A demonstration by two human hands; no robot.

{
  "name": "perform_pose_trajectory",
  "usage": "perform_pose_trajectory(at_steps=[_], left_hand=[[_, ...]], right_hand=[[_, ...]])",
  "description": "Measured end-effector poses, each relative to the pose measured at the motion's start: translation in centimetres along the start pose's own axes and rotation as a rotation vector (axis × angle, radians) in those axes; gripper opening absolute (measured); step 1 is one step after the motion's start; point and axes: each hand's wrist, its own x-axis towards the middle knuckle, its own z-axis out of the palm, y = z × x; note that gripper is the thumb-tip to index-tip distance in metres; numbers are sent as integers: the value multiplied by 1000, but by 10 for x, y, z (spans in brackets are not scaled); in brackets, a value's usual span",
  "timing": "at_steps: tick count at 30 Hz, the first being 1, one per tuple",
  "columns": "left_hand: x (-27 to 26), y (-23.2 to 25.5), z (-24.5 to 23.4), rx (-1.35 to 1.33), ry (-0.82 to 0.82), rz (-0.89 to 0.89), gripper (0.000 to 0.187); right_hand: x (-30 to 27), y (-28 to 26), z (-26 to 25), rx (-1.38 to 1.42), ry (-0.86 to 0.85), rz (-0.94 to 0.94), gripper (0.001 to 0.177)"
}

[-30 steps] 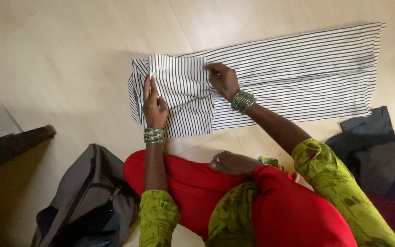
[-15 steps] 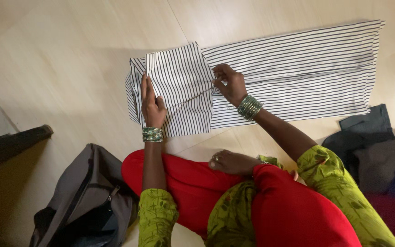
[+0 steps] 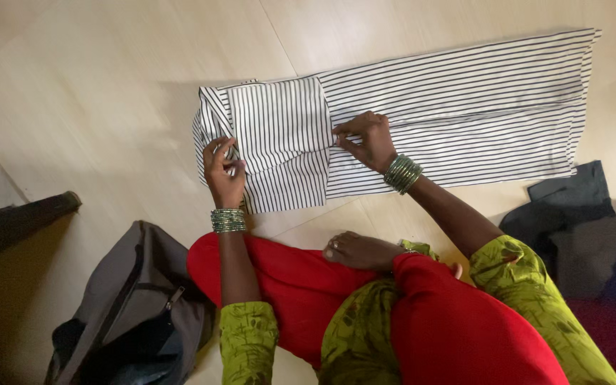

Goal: The person folds a striped shirt by hand while sitting on the floor and places it into a grey bag, then picks up and unfolds a maroon shirt.

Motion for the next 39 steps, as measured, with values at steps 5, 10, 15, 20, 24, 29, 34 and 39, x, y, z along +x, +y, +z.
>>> perform_pose_trajectory(at_steps=[5,10,15,20,24,29,34,39], left_hand=[[-7,29,8,443,173,-126,66],[-13,52,89,544,26,293,67],[-2,27,128,737,-246,303,70],[-4,9,126,870,-295,311,72],[-2,11,125,802,-273,302,72],[-4,7,126,816,-258,314,72],[-2,2,127,819,-254,323,73],[-3,3,126,795,-250,319,73]], right_hand=[[-6,-12,-2,-245,-3,5,20],[-2,-23,37,-366,-164,-42,55],[-2,5,53,-578,-440,9,81],[-37,49,-12,-573,-308,315,85],[-59,77,-75,-633,-115,440,87],[-89,117,-148,-649,-2,725,86],[-117,146,-195,-679,149,854,93],[-112,155,-185,-750,208,931,92]])
